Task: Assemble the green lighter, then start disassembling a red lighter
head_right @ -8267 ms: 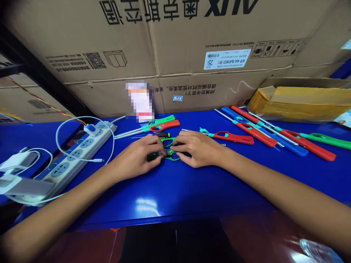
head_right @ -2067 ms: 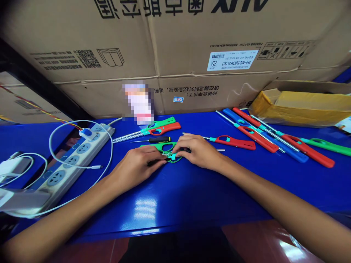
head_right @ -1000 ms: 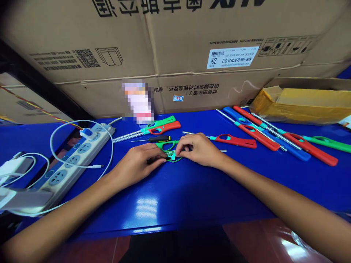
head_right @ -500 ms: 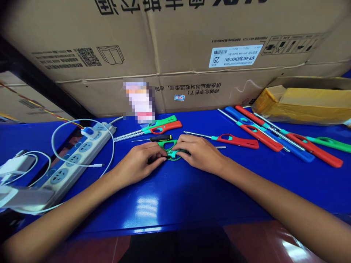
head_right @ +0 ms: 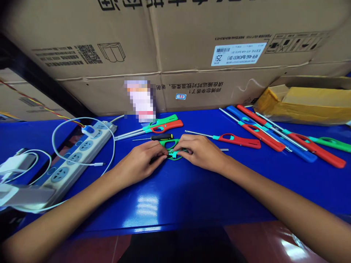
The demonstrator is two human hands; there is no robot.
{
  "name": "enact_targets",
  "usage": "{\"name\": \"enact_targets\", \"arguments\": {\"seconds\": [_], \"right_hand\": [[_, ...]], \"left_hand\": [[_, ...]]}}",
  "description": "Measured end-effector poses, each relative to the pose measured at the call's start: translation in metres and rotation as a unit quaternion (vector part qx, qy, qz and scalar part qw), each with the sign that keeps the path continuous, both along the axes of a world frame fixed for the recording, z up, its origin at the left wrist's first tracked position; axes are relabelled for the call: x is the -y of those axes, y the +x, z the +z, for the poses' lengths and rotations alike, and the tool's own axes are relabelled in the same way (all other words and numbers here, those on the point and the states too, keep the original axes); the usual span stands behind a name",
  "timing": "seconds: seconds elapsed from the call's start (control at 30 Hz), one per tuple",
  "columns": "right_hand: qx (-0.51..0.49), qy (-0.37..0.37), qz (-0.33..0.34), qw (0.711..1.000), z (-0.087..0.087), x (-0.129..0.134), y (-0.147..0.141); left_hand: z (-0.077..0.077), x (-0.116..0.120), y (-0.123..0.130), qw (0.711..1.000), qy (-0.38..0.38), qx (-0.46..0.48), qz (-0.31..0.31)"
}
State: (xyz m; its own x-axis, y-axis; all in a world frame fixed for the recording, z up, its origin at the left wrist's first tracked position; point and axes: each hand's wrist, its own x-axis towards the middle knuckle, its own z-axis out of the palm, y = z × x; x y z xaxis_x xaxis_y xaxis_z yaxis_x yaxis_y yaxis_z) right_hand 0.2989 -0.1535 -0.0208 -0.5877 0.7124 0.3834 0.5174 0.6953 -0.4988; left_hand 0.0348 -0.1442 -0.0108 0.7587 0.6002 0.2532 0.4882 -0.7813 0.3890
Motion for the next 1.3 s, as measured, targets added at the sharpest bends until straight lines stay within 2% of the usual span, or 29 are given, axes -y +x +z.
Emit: {"name": "enact_targets", "arguments": {"seconds": [0.27, 0.47, 0.6, 0.83, 1.0, 1.3], "right_hand": [[-0.016, -0.002, 0.008, 1.000, -0.003, -0.002, 0.000], [-0.031, -0.003, 0.002, 1.000, -0.007, -0.002, -0.002], [-0.034, -0.007, 0.004, 0.999, -0.007, -0.001, -0.003], [-0.021, 0.004, -0.003, 1.000, -0.004, 0.002, -0.004], [-0.030, -0.013, -0.014, 0.999, -0.003, -0.001, -0.002], [-0.042, -0.020, -0.024, 0.999, -0.005, -0.001, -0.005]], "left_hand": [[0.002, 0.005, 0.002, 0.997, 0.045, -0.058, 0.007], [-0.004, -0.001, 0.005, 0.998, 0.056, -0.033, 0.008], [-0.006, -0.005, 0.004, 0.999, 0.048, -0.019, 0.003], [0.002, -0.003, 0.000, 1.000, 0.017, -0.006, -0.015], [0.000, -0.005, -0.003, 1.000, -0.005, 0.019, -0.021], [0.000, -0.004, -0.002, 1.000, -0.013, 0.014, -0.009]]}}
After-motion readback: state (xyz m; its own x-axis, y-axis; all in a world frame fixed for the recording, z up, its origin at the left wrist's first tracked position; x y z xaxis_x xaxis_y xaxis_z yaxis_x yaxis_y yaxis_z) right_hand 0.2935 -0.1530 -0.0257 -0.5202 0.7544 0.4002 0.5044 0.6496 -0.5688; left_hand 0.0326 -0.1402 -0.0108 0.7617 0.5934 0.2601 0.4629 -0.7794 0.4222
